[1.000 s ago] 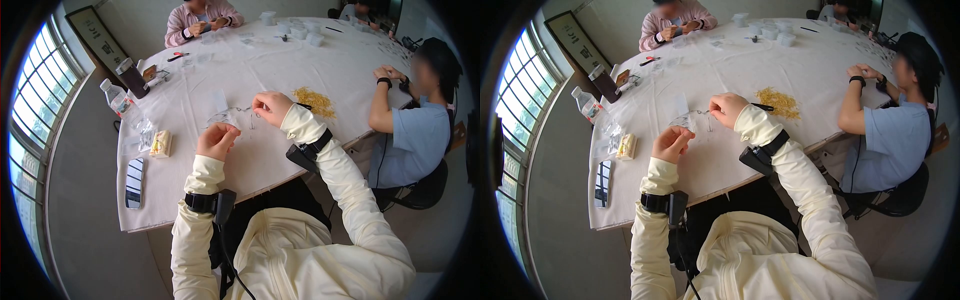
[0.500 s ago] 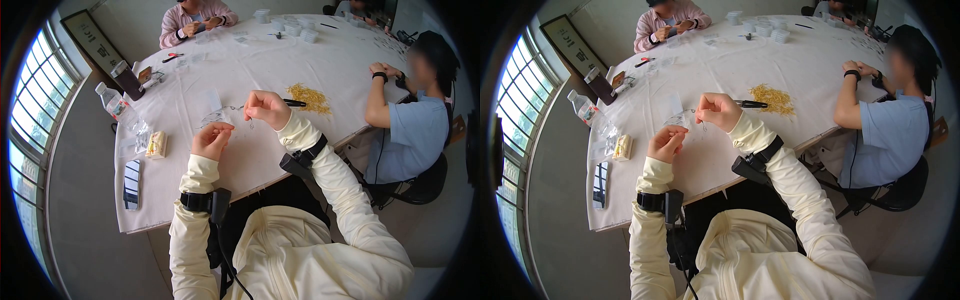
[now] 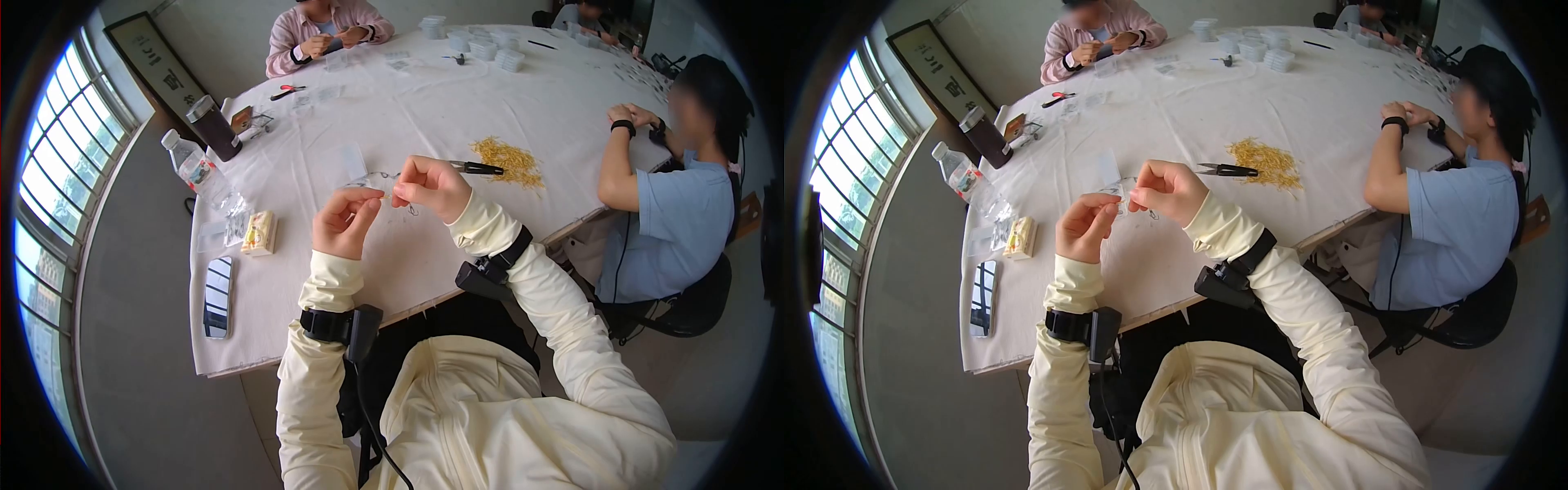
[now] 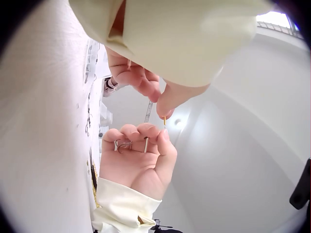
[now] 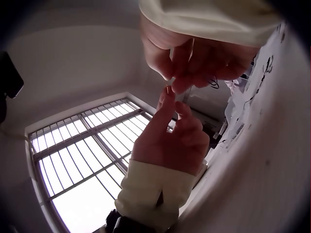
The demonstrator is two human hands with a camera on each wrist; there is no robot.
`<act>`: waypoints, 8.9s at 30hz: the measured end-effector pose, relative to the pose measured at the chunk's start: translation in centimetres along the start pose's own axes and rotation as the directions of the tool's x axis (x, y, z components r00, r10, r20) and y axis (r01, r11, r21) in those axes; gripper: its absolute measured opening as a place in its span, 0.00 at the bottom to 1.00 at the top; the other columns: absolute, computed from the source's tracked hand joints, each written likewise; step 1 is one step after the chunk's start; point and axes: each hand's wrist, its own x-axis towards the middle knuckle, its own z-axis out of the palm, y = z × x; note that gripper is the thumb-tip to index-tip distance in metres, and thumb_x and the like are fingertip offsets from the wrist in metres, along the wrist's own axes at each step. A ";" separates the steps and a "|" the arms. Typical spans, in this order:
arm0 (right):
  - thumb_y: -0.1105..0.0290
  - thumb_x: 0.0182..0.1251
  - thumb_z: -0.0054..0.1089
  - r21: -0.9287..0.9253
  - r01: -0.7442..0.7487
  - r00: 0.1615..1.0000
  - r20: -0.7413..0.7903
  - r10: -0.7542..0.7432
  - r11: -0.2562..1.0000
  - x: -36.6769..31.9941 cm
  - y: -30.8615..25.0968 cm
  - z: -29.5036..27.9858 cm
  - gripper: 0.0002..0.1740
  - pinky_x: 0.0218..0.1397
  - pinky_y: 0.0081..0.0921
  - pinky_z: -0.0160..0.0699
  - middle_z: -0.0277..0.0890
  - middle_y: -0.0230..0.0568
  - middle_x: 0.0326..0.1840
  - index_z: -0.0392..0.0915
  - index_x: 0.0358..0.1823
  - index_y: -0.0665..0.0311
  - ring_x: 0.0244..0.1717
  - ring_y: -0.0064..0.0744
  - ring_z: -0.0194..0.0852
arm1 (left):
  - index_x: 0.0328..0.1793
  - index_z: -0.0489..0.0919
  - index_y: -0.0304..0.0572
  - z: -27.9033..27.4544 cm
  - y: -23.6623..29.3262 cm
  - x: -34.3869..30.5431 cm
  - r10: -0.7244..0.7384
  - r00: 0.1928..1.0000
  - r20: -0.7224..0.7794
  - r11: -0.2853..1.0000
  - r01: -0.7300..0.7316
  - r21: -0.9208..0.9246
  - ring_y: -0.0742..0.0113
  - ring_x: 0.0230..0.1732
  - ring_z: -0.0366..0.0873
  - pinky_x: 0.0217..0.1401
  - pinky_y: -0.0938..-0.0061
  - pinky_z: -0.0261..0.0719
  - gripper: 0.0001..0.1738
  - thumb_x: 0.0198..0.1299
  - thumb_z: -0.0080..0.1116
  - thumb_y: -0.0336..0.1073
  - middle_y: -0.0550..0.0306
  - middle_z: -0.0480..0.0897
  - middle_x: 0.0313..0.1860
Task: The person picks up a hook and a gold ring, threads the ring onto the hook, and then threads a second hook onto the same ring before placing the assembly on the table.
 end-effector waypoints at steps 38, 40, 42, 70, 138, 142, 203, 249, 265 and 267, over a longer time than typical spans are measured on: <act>0.76 0.67 0.60 -0.241 0.028 0.997 -0.066 -0.045 0.970 -0.6 -1.3 1.8 0.11 0.46 0.22 0.77 0.87 0.40 0.37 0.70 0.48 0.66 0.44 0.25 0.85 | 0.45 0.83 0.36 0.0 0.4 -0.2 -0.020 0.995 -0.102 0.972 0.043 0.232 0.82 0.34 0.75 0.35 0.84 0.71 0.05 0.64 0.62 0.26 0.65 0.83 0.36; 0.76 0.67 0.60 -0.268 0.028 0.997 -0.057 -0.045 0.963 -0.6 -1.2 1.7 0.12 0.46 0.21 0.77 0.87 0.40 0.37 0.70 0.48 0.66 0.43 0.24 0.85 | 0.42 0.84 0.37 0.1 0.4 -0.2 0.004 0.994 -0.111 0.971 0.023 0.239 0.81 0.32 0.75 0.34 0.83 0.73 0.04 0.62 0.63 0.27 0.64 0.84 0.37; 0.76 0.67 0.59 -0.244 0.027 0.998 -0.041 -0.038 0.969 -0.6 -0.9 1.7 0.11 0.45 0.21 0.76 0.87 0.39 0.37 0.70 0.48 0.65 0.42 0.24 0.85 | 0.42 0.84 0.37 0.2 0.5 -0.3 -0.005 0.994 -0.113 0.973 0.030 0.228 0.80 0.32 0.75 0.34 0.83 0.73 0.04 0.62 0.63 0.27 0.64 0.83 0.37; 0.76 0.71 0.56 -0.083 -0.024 0.999 0.039 0.028 0.996 -0.6 -0.7 1.5 0.13 0.44 0.21 0.77 0.86 0.46 0.37 0.65 0.52 0.66 0.36 0.23 0.78 | 0.43 0.86 0.40 -0.4 -1.0 -0.1 0.066 0.993 -0.099 0.958 -0.035 0.285 0.78 0.32 0.77 0.34 0.81 0.73 0.05 0.62 0.64 0.29 0.62 0.82 0.36; 0.79 0.67 0.59 -0.294 0.028 0.997 0.083 -0.004 0.955 -0.9 -2.9 1.6 0.04 0.42 0.20 0.84 0.86 0.38 0.35 0.79 0.41 0.67 0.38 0.25 0.86 | 0.46 0.78 0.31 -12.9 -24.0 -30.8 -0.853 0.468 -0.232 0.432 0.381 -0.818 0.67 0.33 0.77 0.39 0.74 0.75 0.18 0.71 0.57 0.44 0.53 0.82 0.36; 0.80 0.67 0.59 -0.253 -0.018 0.993 0.110 0.047 0.967 -1.0 -3.3 1.3 0.05 0.44 0.21 0.81 0.86 0.38 0.36 0.80 0.42 0.68 0.38 0.24 0.84 | 0.45 0.78 0.32 -12.3 -26.3 -26.3 -0.830 0.536 -0.156 0.450 0.477 -0.755 0.67 0.33 0.77 0.39 0.74 0.75 0.18 0.71 0.56 0.44 0.52 0.82 0.36; 0.76 0.69 0.57 -0.263 -0.131 0.936 0.284 0.207 0.956 2.2 -3.9 -1.6 0.05 0.43 0.22 0.82 0.86 0.38 0.37 0.79 0.43 0.69 0.38 0.23 0.85 | 0.38 0.76 0.35 -6.7 6.5 6.5 -0.147 0.929 0.341 0.987 0.116 0.111 0.73 0.35 0.75 0.42 0.77 0.74 0.14 0.74 0.49 0.37 0.56 0.81 0.36; 0.78 0.70 0.58 -0.328 0.128 0.992 0.047 -0.119 0.936 2.2 -0.2 0.3 0.19 0.45 0.25 0.81 0.86 0.39 0.35 0.66 0.59 0.66 0.36 0.26 0.84 | 0.47 0.82 0.37 -2.3 -2.1 2.6 -0.142 0.990 0.014 0.985 0.140 0.105 0.81 0.34 0.76 0.35 0.82 0.75 0.08 0.68 0.61 0.34 0.66 0.82 0.33; 0.77 0.69 0.59 -0.403 0.088 0.993 0.102 -0.051 0.911 1.9 -0.7 0.5 0.26 0.40 0.24 0.79 0.85 0.38 0.35 0.61 0.66 0.62 0.36 0.26 0.84 | 0.48 0.82 0.36 -2.0 -1.8 2.5 -0.118 0.991 0.059 0.985 0.110 0.130 0.78 0.35 0.77 0.37 0.82 0.75 0.07 0.68 0.61 0.32 0.63 0.84 0.37; 0.78 0.69 0.59 -0.382 0.099 0.993 0.098 -0.066 0.919 2.0 -0.6 0.6 0.27 0.39 0.23 0.79 0.85 0.38 0.35 0.61 0.66 0.62 0.34 0.25 0.83 | 0.48 0.82 0.36 -1.9 -1.6 2.4 -0.120 0.991 0.062 0.986 0.112 0.124 0.78 0.35 0.77 0.38 0.82 0.75 0.07 0.68 0.61 0.31 0.64 0.83 0.36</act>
